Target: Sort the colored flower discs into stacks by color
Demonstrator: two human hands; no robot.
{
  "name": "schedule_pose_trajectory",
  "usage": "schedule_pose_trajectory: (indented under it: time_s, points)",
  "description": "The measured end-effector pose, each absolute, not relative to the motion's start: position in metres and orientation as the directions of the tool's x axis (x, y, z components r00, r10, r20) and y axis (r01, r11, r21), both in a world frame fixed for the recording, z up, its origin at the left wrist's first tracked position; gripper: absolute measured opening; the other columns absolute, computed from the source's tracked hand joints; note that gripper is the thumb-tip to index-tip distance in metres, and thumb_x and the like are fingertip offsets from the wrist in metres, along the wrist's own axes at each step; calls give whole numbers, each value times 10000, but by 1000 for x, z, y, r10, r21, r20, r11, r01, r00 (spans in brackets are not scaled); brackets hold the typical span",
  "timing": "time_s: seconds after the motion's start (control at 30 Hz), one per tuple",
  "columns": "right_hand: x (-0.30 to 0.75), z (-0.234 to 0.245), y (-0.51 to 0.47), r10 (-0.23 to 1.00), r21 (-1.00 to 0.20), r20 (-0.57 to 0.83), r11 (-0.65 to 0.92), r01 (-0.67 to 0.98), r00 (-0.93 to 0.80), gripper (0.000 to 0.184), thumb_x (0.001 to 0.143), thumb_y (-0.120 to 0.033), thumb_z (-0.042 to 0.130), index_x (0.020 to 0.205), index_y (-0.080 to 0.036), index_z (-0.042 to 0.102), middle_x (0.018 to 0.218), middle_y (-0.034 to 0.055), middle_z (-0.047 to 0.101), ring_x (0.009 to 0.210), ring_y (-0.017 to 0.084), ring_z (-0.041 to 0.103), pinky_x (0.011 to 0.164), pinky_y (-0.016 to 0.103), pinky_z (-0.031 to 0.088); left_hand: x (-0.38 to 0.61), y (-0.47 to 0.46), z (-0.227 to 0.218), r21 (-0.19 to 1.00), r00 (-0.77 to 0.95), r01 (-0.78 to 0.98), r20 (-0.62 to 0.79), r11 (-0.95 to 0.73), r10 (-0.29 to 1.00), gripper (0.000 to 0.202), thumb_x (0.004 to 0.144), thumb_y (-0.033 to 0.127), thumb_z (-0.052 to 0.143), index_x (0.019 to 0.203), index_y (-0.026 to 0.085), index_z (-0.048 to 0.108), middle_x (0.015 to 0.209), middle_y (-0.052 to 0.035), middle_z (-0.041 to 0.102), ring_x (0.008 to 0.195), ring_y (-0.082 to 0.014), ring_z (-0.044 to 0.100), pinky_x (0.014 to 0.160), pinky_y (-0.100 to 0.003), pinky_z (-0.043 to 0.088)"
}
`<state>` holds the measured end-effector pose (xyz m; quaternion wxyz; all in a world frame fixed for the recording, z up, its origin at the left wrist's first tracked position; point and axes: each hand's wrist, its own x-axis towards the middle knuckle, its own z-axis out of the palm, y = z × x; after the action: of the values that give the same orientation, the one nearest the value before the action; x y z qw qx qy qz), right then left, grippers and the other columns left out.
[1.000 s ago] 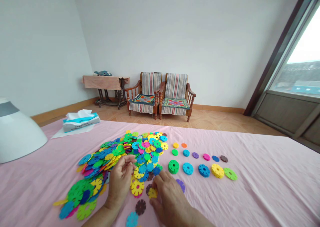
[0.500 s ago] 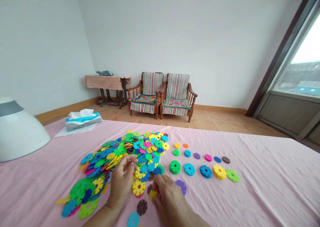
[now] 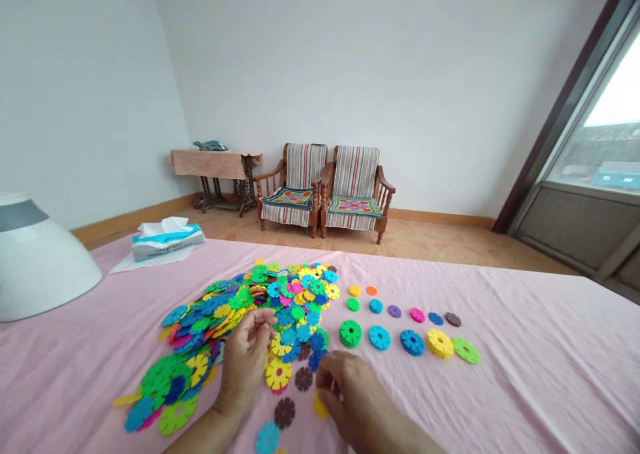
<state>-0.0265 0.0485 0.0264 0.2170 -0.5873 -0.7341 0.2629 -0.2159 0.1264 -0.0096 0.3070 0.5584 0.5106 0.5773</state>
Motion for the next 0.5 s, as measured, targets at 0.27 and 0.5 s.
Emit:
schedule_pose_trajectory:
  time_s: [0.27, 0.5]
  points:
    - [-29, 40, 45, 947, -371, -186, 177, 911, -260, 330, 693, -220, 733, 1009, -165, 652, 1105, 119, 626, 1031, 301, 569, 865, 399, 441, -215, 124, -6, 933, -200, 219, 330, -286, 922, 229, 728, 359, 559, 848, 171, 611, 756, -42, 662, 634, -191, 624, 568, -292, 512]
    - [-33, 34, 47, 953, -411, -184, 148, 900, -241, 356, 640, -135, 757, 978, -174, 649, 1073, 92, 653, 1005, 261, 583, 808, 317, 437, -216, 125, -7, 933, -189, 218, 329, -287, 925, 231, 737, 366, 561, 854, 172, 608, 764, -41, 665, 616, -182, 617, 574, -296, 518]
